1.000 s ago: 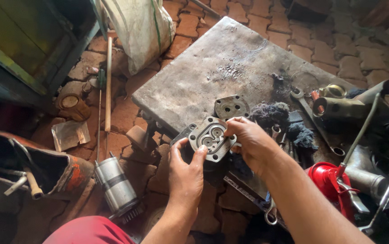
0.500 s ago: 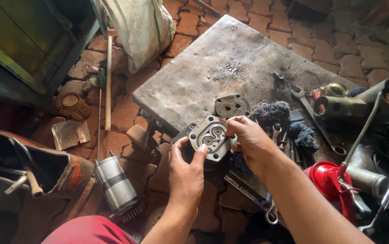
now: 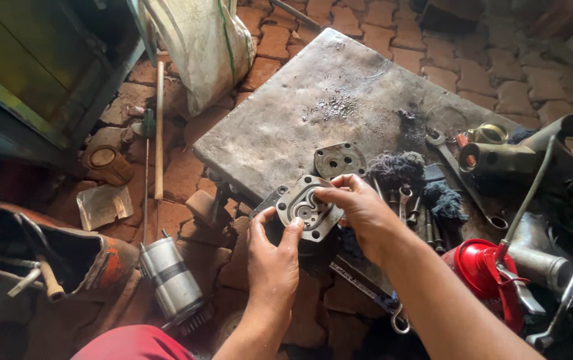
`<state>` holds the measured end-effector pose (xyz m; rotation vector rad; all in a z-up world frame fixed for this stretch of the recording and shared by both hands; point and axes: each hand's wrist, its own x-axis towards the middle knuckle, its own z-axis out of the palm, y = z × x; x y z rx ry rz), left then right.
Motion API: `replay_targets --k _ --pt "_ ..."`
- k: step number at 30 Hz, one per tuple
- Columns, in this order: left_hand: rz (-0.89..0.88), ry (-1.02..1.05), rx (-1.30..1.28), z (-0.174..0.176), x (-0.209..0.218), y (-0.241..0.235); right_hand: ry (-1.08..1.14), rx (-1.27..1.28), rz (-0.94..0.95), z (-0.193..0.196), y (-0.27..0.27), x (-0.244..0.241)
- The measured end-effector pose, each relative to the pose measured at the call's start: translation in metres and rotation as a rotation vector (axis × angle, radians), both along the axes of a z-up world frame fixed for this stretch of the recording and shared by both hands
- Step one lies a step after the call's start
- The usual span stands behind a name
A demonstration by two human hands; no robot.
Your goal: The person disassembles and services a small single-cylinder engine head block, removing internal valves, cleaning parts with a cloth, and reassembling components on a metal workbench.
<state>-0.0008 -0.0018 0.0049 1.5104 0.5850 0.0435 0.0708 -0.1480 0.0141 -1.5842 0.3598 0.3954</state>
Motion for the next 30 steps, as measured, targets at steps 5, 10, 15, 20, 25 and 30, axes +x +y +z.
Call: replay_targets --k 5,10,15,20,25,30 --pt "-0.001 0.004 -0.022 0.002 0.000 0.001 -0.136 -0.102 0.087 -0.001 0.007 0.001" --pt "-0.002 0.004 -0.015 -0.002 0.001 0.001 -0.212 -0.196 0.057 -0.004 0.010 0.002" --pt "0.007 -0.013 -0.044 -0.003 0.001 0.000 -0.253 -0.272 0.014 -0.008 0.011 0.008" --pt "0.027 -0.017 -0.088 -0.006 0.003 0.004 -0.212 -0.368 0.015 -0.006 0.016 0.009" --pt "0.043 -0.006 -0.067 -0.011 0.006 0.004 -0.418 -0.503 0.040 -0.013 0.021 0.010" --pt "0.054 0.017 -0.021 -0.009 0.007 0.004 -0.214 -0.078 -0.023 -0.015 0.003 0.012"
